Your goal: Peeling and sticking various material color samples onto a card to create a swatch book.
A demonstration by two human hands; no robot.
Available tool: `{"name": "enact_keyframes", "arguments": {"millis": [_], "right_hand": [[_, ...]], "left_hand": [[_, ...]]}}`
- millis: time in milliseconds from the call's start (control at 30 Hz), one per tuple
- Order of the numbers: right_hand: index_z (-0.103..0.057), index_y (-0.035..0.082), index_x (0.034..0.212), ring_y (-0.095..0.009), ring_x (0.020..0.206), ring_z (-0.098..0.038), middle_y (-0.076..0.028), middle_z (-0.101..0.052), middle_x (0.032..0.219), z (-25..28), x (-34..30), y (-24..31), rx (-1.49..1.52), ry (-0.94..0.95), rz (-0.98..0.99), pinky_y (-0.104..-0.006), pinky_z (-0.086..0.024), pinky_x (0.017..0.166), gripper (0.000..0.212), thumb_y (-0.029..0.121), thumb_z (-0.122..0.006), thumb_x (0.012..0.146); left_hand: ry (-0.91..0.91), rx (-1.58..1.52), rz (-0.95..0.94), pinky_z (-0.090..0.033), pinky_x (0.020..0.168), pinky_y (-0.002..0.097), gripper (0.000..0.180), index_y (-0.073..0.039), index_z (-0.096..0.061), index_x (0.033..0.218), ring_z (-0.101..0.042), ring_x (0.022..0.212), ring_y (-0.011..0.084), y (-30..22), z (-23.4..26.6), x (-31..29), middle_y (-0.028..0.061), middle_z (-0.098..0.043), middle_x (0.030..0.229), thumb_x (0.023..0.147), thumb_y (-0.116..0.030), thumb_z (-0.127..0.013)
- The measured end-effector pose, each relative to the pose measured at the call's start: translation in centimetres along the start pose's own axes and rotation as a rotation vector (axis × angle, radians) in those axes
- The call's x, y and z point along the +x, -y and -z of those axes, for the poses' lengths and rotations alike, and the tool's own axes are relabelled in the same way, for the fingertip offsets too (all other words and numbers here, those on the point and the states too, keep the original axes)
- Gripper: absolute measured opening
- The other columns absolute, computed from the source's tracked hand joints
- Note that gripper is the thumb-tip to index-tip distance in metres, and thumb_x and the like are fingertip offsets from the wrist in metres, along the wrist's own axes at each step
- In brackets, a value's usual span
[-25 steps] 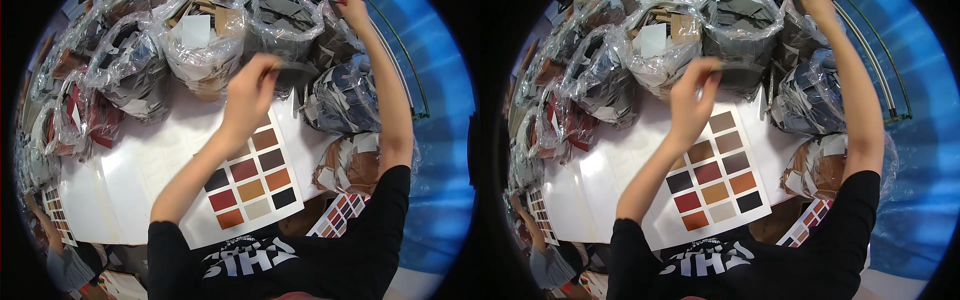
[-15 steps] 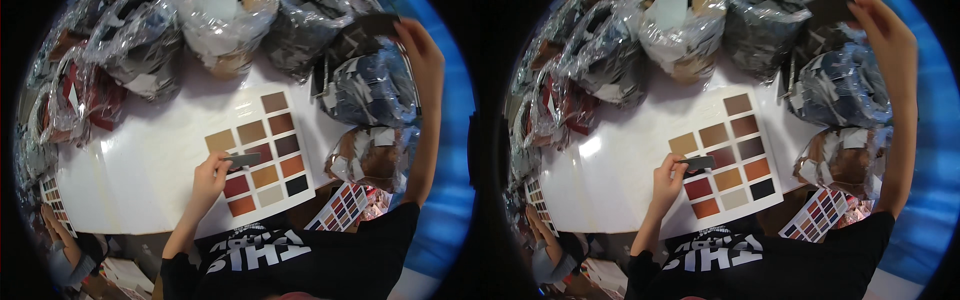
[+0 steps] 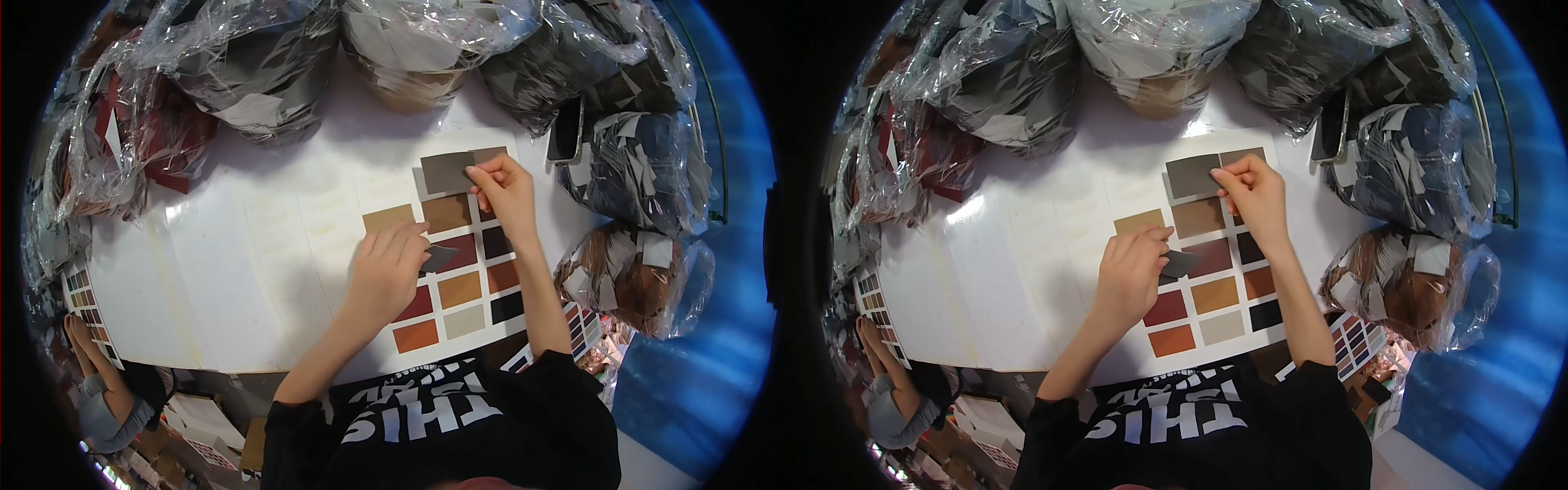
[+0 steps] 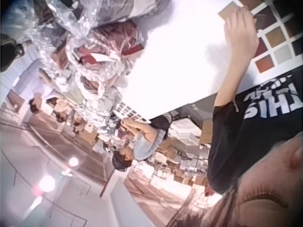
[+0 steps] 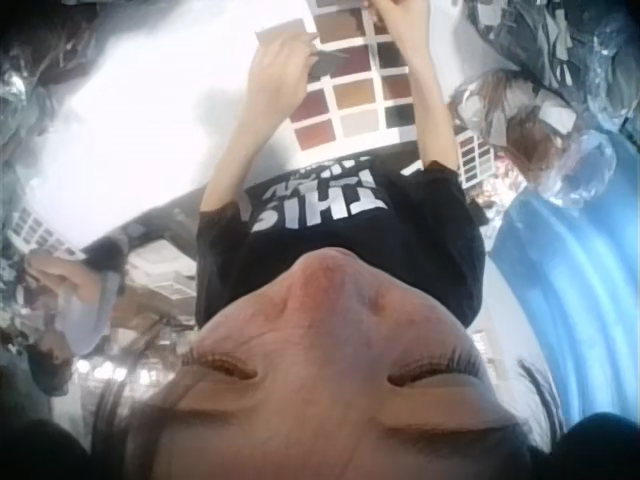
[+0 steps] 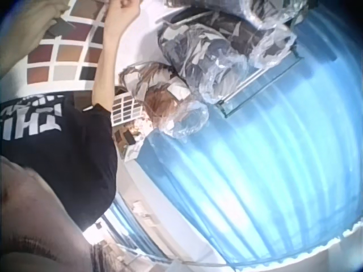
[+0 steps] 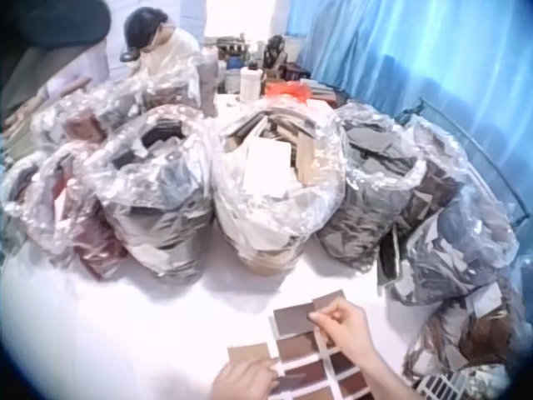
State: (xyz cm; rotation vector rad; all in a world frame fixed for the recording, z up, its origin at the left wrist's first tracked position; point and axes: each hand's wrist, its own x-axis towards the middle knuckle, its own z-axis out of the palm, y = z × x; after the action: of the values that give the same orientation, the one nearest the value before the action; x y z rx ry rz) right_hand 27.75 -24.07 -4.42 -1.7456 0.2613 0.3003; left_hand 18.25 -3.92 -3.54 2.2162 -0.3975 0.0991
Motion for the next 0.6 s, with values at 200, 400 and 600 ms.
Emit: {"name": "enact_keyframes", "arguments": {"millis": [200, 400, 600], "right_hand": [[-0.058, 0.001, 0.08, -0.003, 0.044, -0.045, -0.002, -0.06, 0.061, -0.8, 1.8, -1.7, -0.003, 0.017, -0.098, -0.0186, -0.033, 0.039, 0.015, 0.01, -0.069, 0.086], [-0.059, 0.001, 0.081, -0.002, 0.044, -0.045, -0.002, -0.061, 0.061, -1.2, 1.7, -1.3, 0.028, 0.007, -0.139, -0.0179, -0.031, 0.04, 0.014, 0.01, -0.069, 0.086], [-0.06, 0.001, 0.08, -0.002, 0.045, -0.045, -0.001, -0.061, 0.06, -1.0, 1.7, -1.3, -0.008, 0.002, -0.16, -0.0176, -0.031, 0.041, 0.014, 0.011, -0.069, 0.086]], "left_hand": [[0.04, 0.115, 0.039, -0.037, 0.091, 0.0394, 0.013, -0.003, -0.056, 0.095, -0.053, 0.115, 0.0267, 1.1, -0.8, 1.5, 0.0087, -0.061, 0.119, 0.082, -0.002, -0.058], [0.056, 0.219, 0.078, -0.033, 0.096, 0.0393, 0.008, -0.004, -0.054, 0.094, -0.047, 0.126, 0.0257, 1.9, -1.9, 2.9, 0.0085, -0.057, 0.13, 0.086, -0.004, -0.056], [0.099, 0.293, 0.081, -0.028, 0.104, 0.0402, 0.004, -0.006, -0.053, 0.091, -0.044, 0.13, 0.0223, 2.1, -2.4, 3.7, 0.0075, -0.054, 0.135, 0.088, -0.006, -0.056]]}}
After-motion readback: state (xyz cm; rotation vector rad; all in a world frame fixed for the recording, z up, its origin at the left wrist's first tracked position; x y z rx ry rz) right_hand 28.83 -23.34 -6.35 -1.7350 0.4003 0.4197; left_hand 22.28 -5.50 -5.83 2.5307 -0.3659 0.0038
